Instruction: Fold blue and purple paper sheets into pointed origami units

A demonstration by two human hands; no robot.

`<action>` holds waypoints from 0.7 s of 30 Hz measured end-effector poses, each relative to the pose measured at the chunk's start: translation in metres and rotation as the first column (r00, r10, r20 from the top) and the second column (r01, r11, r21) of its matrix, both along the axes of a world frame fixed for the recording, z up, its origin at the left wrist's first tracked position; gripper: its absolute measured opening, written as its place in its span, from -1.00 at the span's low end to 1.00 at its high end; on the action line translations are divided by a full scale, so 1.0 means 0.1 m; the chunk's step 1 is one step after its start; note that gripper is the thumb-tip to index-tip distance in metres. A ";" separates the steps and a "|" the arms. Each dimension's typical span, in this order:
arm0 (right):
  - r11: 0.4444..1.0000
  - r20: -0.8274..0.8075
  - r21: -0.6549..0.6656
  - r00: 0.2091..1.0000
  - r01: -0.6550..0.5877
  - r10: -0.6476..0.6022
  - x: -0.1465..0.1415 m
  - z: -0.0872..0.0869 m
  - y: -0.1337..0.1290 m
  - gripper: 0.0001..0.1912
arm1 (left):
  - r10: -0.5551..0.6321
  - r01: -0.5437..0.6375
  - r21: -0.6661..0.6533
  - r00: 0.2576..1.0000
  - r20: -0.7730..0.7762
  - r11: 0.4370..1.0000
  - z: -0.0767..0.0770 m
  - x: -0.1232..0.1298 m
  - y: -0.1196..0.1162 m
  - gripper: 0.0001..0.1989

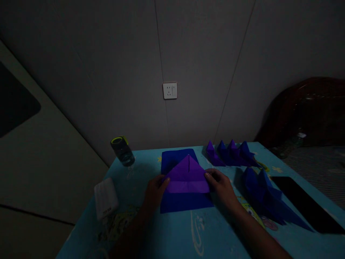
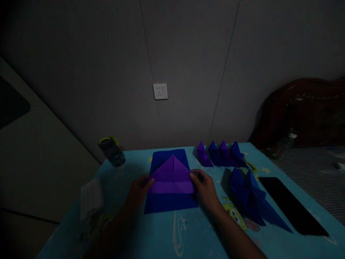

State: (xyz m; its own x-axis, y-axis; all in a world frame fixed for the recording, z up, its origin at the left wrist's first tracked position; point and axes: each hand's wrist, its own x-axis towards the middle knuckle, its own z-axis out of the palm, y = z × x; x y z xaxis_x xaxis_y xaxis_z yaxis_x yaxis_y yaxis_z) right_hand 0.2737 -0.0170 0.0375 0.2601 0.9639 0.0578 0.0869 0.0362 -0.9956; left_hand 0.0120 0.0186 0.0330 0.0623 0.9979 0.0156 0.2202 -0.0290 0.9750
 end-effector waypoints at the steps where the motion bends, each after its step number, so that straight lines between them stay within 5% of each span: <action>1: 1.000 -0.028 0.004 0.999 0.028 -0.028 0.00 0.00 0.00 -0.58 | 0.003 -0.003 0.000 1.000 -0.005 1.000 0.00 0.00 0.00 -0.71; 4: 0.998 -0.130 0.012 0.989 0.067 -0.065 0.00 0.02 0.00 -0.53 | 0.026 -0.025 -0.026 0.999 0.030 0.999 0.03 0.00 0.00 -0.69; 9: 0.999 -0.155 -0.018 0.987 -0.034 0.031 -0.03 0.10 -0.02 -0.52 | 0.111 -0.110 -0.013 0.988 0.109 0.994 0.07 0.01 -0.02 -0.67; 13: 0.999 -0.076 -0.018 0.996 -0.038 0.036 -0.01 0.10 -0.01 -0.60 | 0.037 -0.039 0.049 0.998 0.042 0.998 0.03 0.01 -0.02 -0.72; 16: 1.000 0.041 0.011 0.999 0.009 -0.010 0.04 0.06 -0.01 -0.58 | 0.031 -0.007 0.232 0.995 -0.098 0.973 -0.04 -0.02 0.00 -0.79; 21: 0.989 0.308 0.109 0.942 0.102 -0.131 0.08 0.03 -0.02 -0.60 | 0.180 0.015 0.533 0.933 -0.313 0.846 -0.09 -0.06 0.05 -0.81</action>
State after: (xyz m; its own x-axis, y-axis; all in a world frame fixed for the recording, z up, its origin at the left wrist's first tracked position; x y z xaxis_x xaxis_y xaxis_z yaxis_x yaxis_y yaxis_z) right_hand 0.2819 -0.0191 0.0404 0.3246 0.9150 0.2398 0.4031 0.0955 -0.9101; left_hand 0.0056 0.0232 0.0235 0.0790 0.8478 0.5244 0.5567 -0.4739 0.6823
